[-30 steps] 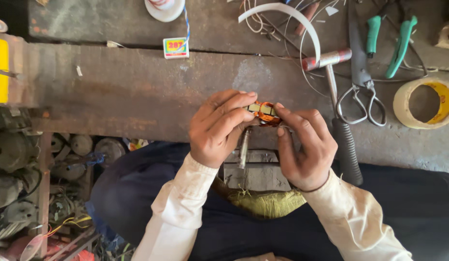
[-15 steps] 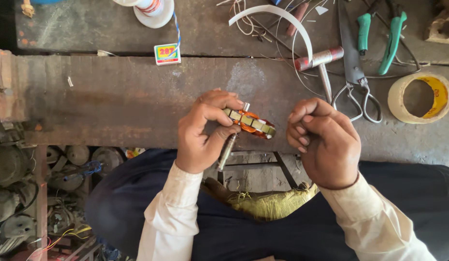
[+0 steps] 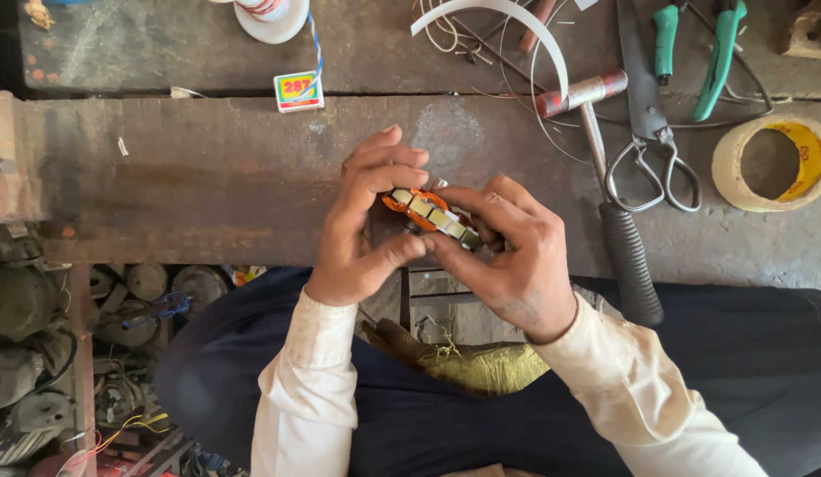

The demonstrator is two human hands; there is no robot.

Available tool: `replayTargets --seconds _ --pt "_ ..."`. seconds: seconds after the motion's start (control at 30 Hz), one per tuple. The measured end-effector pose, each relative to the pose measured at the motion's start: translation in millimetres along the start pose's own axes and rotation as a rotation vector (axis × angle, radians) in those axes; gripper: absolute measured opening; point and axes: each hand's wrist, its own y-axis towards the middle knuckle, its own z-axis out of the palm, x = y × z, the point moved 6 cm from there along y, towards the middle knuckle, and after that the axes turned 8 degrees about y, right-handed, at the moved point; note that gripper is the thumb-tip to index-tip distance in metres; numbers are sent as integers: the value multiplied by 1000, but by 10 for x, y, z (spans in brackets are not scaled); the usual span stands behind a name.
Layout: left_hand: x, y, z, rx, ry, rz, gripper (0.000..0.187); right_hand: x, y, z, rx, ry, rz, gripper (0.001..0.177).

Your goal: The person cuts small rectangular pieces of white insulating tape using shears and places them into the slots of a copper-wound motor stator. They repeat this process, filling the slots with the tape pieces to insulate the windings.

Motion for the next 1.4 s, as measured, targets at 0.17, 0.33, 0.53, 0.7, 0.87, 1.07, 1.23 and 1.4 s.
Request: replayTargets --seconds 0.17,0.33,0.53,0.7,0.87,1.07,1.23,1.4 --pt "-49 11 30 -23 55 9 43 36 -19 -8 8 -40 -79 42" --pt "-56 -29 69 -48 91 -11 34 -61 -41 -13 -2 81 -67 40" --pt "-135 -31 91 -73 182 -2 32 -265 -53 -1 4 270 104 34" --pt "-191 -14 133 -47 223 -29 32 -233 -50 4 -40 255 92 29" --pt "-260 39 97 -28 166 -64 40 -180 -12 -45 -52 188 41 33" --pt "-308 9 79 -31 108 -138 43 -161 -33 -53 -41 176 10 34" --pt "-332 -7 97 -42 81 -195 46 -178 -53 -28 -56 178 41 33" --pt "-315 -13 118 -91 21 -265 49 -167 -46 -28 -57 156 35 33"
